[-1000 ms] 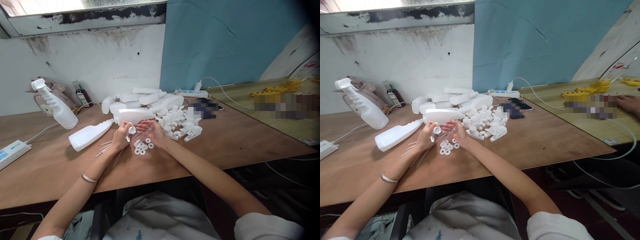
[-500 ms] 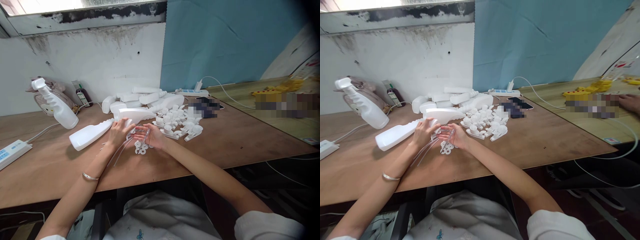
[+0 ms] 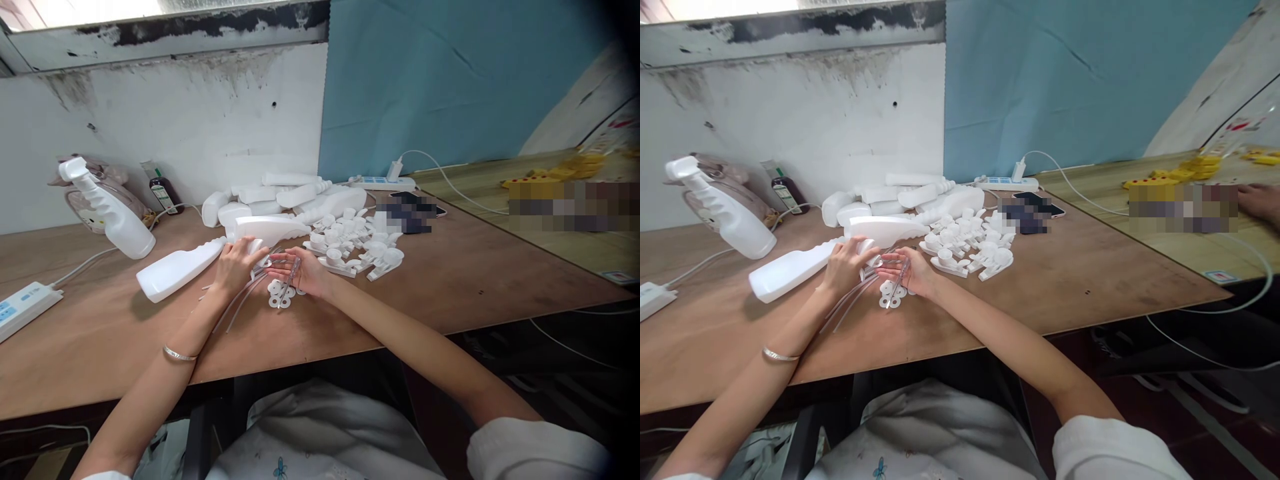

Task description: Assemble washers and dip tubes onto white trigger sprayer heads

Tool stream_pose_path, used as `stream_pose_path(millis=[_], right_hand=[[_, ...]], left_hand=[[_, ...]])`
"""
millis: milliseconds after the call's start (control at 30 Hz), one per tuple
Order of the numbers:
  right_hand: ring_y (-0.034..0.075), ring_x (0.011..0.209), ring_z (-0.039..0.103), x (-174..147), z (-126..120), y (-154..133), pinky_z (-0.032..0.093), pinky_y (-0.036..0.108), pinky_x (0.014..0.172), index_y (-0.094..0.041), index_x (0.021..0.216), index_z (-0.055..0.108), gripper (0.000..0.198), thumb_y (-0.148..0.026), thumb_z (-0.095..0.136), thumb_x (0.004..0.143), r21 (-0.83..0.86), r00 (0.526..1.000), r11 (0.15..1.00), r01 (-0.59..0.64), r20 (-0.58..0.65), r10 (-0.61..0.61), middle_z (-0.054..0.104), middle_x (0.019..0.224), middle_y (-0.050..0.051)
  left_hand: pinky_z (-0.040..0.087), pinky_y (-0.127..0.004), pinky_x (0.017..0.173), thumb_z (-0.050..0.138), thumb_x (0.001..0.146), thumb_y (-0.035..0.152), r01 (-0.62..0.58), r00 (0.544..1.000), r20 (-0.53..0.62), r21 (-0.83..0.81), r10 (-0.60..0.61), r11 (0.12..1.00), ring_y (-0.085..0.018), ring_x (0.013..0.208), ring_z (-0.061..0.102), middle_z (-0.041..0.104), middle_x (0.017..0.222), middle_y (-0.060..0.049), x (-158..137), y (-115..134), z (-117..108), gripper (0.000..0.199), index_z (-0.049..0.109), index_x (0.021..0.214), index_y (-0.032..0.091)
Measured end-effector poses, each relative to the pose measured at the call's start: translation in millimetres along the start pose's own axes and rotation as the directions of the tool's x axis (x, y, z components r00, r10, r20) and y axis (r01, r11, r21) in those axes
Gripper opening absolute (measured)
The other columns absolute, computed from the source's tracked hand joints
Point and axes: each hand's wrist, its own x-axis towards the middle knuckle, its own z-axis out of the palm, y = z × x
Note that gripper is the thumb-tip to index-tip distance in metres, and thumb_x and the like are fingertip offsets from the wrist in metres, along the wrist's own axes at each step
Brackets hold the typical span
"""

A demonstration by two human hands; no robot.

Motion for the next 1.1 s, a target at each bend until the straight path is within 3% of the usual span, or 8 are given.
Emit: stream_pose_path(millis=[267, 500, 733, 900, 1000, 1100], right_hand=[[0.016, 0.068, 0.065, -5, 3, -2, 0.055, 0.025, 0.063, -0.008, 0.08, 0.064, 0.029, -0.022, 0.039, 0.08, -0.027, 1.0, 1.0, -0.011, -0.026, 0.01, 0.069, 0.074, 0.012], [0.01, 0.044, 0.053, -8, 4, -5, 0.049, 0.02, 0.043, -0.011, 0.066, 0.063, 0.026, -0.021, 0.043, 0.079, -0.202, 0.989, 0.979, 0.015, -0.143, -0.045, 0.066, 0.061, 0.008], [0.011, 0.039, 0.053, -10, 4, -1, 0.048, 0.022, 0.037, -0.012, 0.06, 0.061, 0.021, -0.02, 0.048, 0.074, -0.534, 0.995, 0.846, 0.009, -0.08, -0.061, 0.064, 0.053, 0.005], [0.01, 0.03, 0.049, -6, 1, 4, 0.033, 0.018, 0.027, -0.014, 0.057, 0.06, 0.016, -0.02, 0.053, 0.07, -0.709, 0.985, 0.703, 0.045, -0.087, -0.151, 0.058, 0.043, 0.001], [0.008, 0.028, 0.045, -7, 2, 5, 0.03, 0.018, 0.026, -0.015, 0.057, 0.06, 0.015, -0.018, 0.052, 0.069, -0.766, 0.977, 0.637, 0.086, -0.059, -0.203, 0.051, 0.039, -0.004], [0.006, 0.026, 0.039, -12, 5, 4, 0.028, 0.017, 0.026, -0.015, 0.06, 0.06, 0.017, -0.018, 0.048, 0.071, -0.768, 0.981, 0.628, 0.124, 0.002, -0.192, 0.044, 0.037, -0.006]], left_hand=[[0.036, -0.035, 0.074, 0.048, 0.077, 0.014, 0.032, 0.999, 0.016, -0.035, -0.032, 0.999, -0.025, 0.093, 0.051, 0.047, 0.115, -0.011, -2, 0, 3, 0.032, 0.058, 0.105, 0.027], [0.04, -0.033, 0.068, 0.05, 0.069, 0.01, 0.192, 0.981, -0.007, -0.121, -0.194, 0.974, -0.023, 0.082, 0.053, 0.05, 0.106, -0.009, -1, 2, 3, 0.034, 0.056, 0.099, 0.023], [0.041, -0.033, 0.068, 0.05, 0.069, 0.013, 0.2, 0.98, 0.024, -0.157, -0.199, 0.967, -0.023, 0.081, 0.054, 0.052, 0.101, -0.008, -1, 4, 4, 0.031, 0.055, 0.098, 0.021], [0.04, -0.033, 0.071, 0.051, 0.071, 0.017, 0.18, 0.983, 0.062, -0.176, -0.172, 0.968, -0.023, 0.083, 0.056, 0.056, 0.097, -0.008, -1, 6, 5, 0.028, 0.054, 0.098, 0.021], [0.041, -0.032, 0.071, 0.05, 0.071, 0.018, 0.173, 0.984, 0.082, -0.223, -0.158, 0.959, -0.022, 0.084, 0.058, 0.058, 0.1, -0.007, -1, 6, 5, 0.028, 0.053, 0.099, 0.02], [0.042, -0.029, 0.067, 0.05, 0.073, 0.022, 0.189, 0.979, 0.131, -0.279, -0.158, 0.941, -0.022, 0.08, 0.06, 0.063, 0.093, -0.005, -2, 8, 4, 0.033, 0.049, 0.106, 0.021]])
